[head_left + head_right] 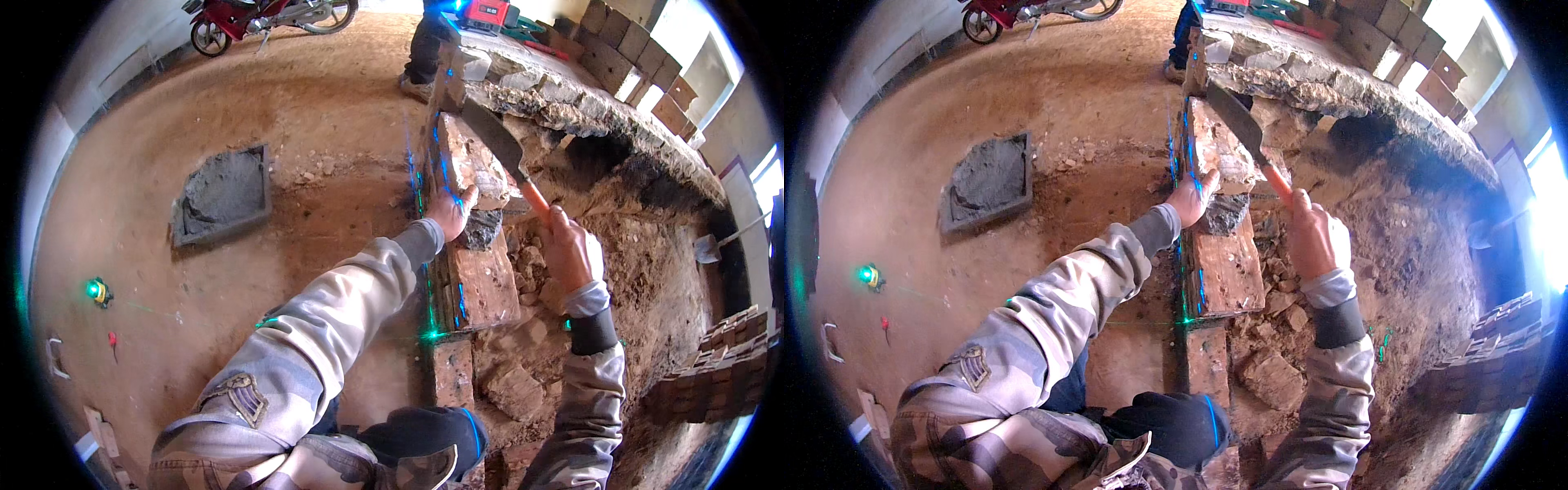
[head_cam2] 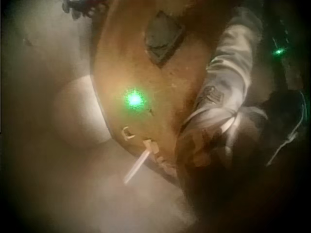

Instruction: The person lays bricks to build a low wall, using a trowel to apply mortar and a laser level to align the bricks. The person repeatedly scoops mortar, places bricks, and taps them into position.

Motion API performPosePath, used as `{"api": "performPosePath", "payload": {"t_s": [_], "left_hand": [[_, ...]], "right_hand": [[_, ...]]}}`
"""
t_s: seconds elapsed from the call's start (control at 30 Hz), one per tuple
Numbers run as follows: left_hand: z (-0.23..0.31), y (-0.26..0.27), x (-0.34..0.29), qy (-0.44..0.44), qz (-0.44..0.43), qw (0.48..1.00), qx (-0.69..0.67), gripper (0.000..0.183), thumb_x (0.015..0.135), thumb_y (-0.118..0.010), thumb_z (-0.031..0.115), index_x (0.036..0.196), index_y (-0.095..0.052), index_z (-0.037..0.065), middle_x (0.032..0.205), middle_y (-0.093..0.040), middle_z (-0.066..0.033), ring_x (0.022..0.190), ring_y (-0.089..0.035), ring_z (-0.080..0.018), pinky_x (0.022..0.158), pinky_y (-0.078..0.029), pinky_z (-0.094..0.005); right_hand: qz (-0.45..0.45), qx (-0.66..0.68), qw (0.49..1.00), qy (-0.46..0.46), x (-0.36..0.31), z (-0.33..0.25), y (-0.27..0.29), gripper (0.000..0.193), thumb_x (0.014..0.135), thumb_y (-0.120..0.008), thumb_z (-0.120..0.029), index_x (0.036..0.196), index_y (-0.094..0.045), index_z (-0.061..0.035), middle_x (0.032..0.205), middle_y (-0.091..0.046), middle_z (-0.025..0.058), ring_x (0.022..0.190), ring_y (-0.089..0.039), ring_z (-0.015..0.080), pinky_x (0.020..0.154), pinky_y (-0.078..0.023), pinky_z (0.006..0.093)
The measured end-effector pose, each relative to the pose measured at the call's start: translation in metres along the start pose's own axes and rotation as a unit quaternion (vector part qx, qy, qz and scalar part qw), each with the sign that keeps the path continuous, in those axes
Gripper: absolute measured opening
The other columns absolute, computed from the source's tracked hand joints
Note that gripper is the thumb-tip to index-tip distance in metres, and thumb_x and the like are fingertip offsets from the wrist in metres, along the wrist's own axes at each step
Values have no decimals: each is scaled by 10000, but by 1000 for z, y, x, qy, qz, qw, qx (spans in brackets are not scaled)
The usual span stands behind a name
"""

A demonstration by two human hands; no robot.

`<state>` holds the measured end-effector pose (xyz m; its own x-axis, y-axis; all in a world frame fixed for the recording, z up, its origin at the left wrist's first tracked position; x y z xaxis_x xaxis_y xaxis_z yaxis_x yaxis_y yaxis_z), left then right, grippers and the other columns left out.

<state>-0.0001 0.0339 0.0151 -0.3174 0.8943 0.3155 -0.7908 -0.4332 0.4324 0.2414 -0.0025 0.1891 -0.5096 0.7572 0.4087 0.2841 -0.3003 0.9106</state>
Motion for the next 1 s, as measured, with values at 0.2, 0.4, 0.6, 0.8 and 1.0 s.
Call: {"api": "performPosePath", "payload": {"t_s": [0.2,0.4,0.6,0.8,1.0], "left_hand": [[-11,-2,4,25,-65,997,-44,829,1019,-432,544,1486,-246,-115,1494,-378,-351,1401,-382,-441,1172,-286,-414],[11,8,-8,-9,-99,993,63,677,1045,-370,527,1238,-566,-91,1164,-624,-360,1178,-552,-495,1047,-402,-488],[-17,-2,-5,39,-36,998,25,663,1059,-345,516,1130,-639,-74,1054,-677,-322,1113,-597,-470,1012,-426,-489],[-6,-16,-5,17,57,997,47,650,1061,-365,495,1077,-653,-87,1012,-668,-337,1073,-597,-484,986,-431,-504],[60,20,-29,203,10,978,50,829,982,-432,643,1316,-469,-116,1297,-542,-357,1220,-536,-497,1047,-418,-509]], "right_hand": [[-9,14,1000,15,-7,-8,1,179,893,-664,-162,1039,-603,-78,835,-676,199,763,-674,417,627,-526,493],[-29,-92,995,35,-6,-1,-4,205,949,-578,-174,1141,-580,-102,791,-658,184,690,-667,407,580,-515,499],[-23,-165,985,44,13,-9,-6,437,945,-527,-91,1372,-491,-179,875,-656,237,729,-694,397,597,-535,513],[-46,-128,991,12,38,-15,-18,546,985,-455,-115,1482,-430,-340,855,-681,238,769,-690,430,640,-536,526],[-76,-109,990,-36,53,-36,-27,535,994,-422,-120,1467,-458,-367,898,-700,242,817,-701,432,659,-548,520]]}}
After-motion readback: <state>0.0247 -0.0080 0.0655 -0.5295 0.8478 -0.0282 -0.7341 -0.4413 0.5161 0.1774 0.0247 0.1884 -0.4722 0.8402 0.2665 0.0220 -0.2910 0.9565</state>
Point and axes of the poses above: each hand's wrist, its own x-axis towards the middle knuckle, its own y-axis out of the back of the hand, z = x × y, the point moved 2 cm from there along x, towards the middle knuckle
